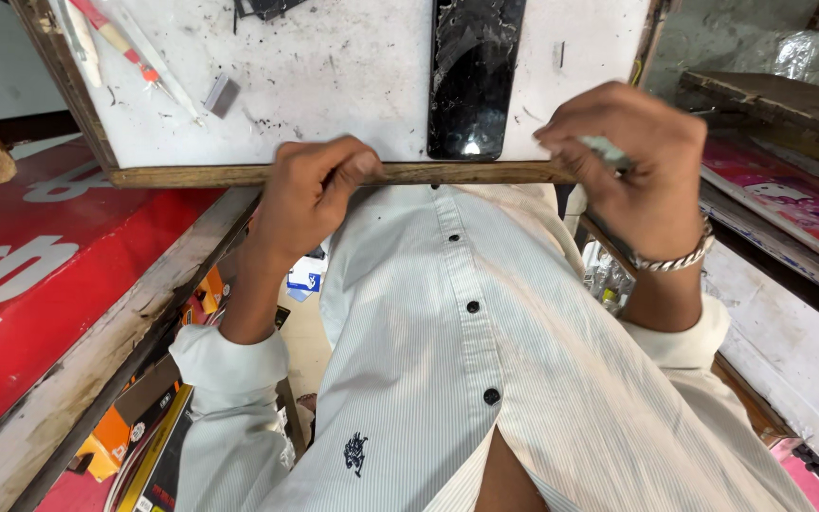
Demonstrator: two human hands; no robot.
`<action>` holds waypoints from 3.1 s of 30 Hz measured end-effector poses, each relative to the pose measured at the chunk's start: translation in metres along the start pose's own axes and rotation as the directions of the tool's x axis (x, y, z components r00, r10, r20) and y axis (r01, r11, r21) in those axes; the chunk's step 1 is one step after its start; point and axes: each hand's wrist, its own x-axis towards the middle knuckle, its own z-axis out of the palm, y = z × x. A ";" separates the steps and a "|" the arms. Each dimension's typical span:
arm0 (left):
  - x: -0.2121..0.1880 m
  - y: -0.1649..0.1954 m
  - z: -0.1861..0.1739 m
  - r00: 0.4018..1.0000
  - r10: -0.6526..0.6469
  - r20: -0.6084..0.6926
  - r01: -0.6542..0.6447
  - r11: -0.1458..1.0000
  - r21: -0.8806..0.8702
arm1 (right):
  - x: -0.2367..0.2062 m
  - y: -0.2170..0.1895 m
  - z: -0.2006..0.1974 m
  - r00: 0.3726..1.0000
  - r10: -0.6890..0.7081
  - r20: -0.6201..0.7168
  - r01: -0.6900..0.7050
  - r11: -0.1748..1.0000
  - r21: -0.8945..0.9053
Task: The person applies a green adhesive strip to the back of a black smartphone, presses it down, and uses a small metal tool to smooth the edges. The person then picks up the phone, repositions it, and continues smoothing the adhesive.
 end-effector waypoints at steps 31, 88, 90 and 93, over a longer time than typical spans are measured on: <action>-0.012 0.039 -0.029 0.991 -0.121 0.064 0.104 0.970 0.221 | 0.000 0.038 -0.047 0.909 -0.374 -0.183 0.213 0.795 -0.568; -0.014 0.048 0.028 0.787 0.429 0.443 0.157 0.556 -0.816 | -0.010 -0.002 -0.029 0.893 -0.432 -0.122 0.370 0.862 -0.346; -0.012 0.057 0.029 0.872 0.388 0.300 0.224 0.228 -0.947 | -0.011 0.001 -0.018 0.930 -0.346 -0.128 0.321 0.930 -0.181; 0.011 0.063 0.030 0.989 0.059 -0.137 -0.142 0.094 -0.985 | -0.014 0.001 0.001 0.955 -0.291 -0.059 0.294 0.954 0.061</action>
